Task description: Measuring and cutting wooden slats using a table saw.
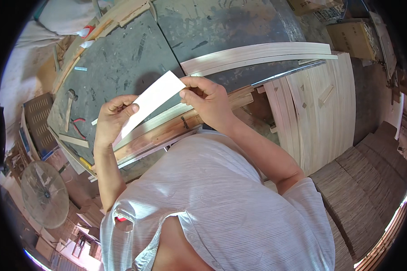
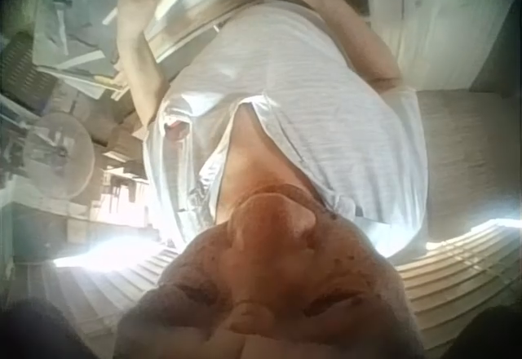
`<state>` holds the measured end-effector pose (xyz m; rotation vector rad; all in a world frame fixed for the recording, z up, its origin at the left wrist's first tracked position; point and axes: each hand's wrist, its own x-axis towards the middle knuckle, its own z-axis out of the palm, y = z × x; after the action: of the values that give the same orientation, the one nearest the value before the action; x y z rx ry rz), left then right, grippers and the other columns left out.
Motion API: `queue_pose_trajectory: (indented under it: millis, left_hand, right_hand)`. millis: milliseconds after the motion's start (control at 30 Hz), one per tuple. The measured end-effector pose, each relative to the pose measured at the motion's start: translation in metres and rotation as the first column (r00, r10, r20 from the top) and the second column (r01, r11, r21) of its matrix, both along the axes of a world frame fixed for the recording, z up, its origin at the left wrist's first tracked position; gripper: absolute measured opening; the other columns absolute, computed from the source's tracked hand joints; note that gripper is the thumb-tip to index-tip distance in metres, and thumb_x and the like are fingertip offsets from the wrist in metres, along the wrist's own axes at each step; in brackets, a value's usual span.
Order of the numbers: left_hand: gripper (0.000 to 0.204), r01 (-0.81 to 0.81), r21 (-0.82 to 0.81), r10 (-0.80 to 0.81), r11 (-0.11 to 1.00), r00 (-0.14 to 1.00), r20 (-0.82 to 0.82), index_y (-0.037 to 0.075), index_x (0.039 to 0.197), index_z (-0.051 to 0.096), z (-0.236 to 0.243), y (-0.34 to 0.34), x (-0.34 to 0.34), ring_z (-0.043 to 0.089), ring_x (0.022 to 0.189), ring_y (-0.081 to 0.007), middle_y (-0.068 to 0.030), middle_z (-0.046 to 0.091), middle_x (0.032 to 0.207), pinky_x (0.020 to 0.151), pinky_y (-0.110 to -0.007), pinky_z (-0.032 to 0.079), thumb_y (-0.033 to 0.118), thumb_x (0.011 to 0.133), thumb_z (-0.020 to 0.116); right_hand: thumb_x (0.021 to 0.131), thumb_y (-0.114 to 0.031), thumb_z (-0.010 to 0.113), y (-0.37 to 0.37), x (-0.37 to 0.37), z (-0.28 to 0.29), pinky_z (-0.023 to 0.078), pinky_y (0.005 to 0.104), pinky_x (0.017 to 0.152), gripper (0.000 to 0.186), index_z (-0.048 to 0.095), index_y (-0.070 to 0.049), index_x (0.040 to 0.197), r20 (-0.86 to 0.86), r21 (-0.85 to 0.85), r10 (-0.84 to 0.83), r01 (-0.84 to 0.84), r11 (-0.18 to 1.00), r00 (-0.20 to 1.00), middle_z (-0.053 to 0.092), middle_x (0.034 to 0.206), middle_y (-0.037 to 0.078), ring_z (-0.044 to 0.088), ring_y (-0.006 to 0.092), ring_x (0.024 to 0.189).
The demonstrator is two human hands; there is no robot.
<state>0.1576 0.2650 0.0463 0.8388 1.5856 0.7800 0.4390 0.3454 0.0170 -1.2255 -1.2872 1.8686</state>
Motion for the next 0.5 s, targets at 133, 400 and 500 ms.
queue_pose_trajectory:
  millis: [133,400,500]
  left_hand:
    - [0.022,0.027,0.027,-0.026,0.999,0.999,-0.033,0.000,0.116,0.077,0.006,-0.012,0.010,0.066,0.086,-0.0089,-0.0023,0.076,0.095,0.078,-0.026,0.053,0.005,0.095,0.079]
    - [0.048,0.018,0.051,0.006,0.999,0.903,-0.430,0.003,0.127,0.073,0.021,-0.105,0.020,0.070,0.085,-0.0282,-0.0166,0.074,0.102,0.082,-0.039,0.056,0.031,0.091,0.083]
    - [0.038,-0.266,0.033,0.267,0.963,0.940,-0.214,0.003,0.127,0.073,0.022,-0.157,0.021,0.067,0.084,-0.0148,-0.0067,0.074,0.097,0.079,-0.030,0.055,0.021,0.095,0.081]
  right_hand:
    - [0.102,-0.016,0.070,0.004,0.009,-0.006,0.052,0.0270,0.072,0.023,0.075,0.000,0.118,0.094,-0.002,0.157,-0.158,0.987,0.983,0.071,0.085,0.002,0.064,0.0082,0.078]
    - [0.106,-0.013,0.062,-0.003,0.057,-0.038,0.047,0.0280,0.071,0.019,0.074,0.001,0.106,0.090,-0.154,0.090,-0.075,0.985,0.992,0.065,0.082,0.001,0.059,0.0098,0.076]
    - [0.105,-0.016,0.068,-0.008,0.075,-0.064,0.053,0.0311,0.071,0.020,0.073,0.002,0.111,-0.066,-0.349,0.013,-0.036,0.937,0.998,0.070,0.092,0.006,0.066,0.0152,0.078]
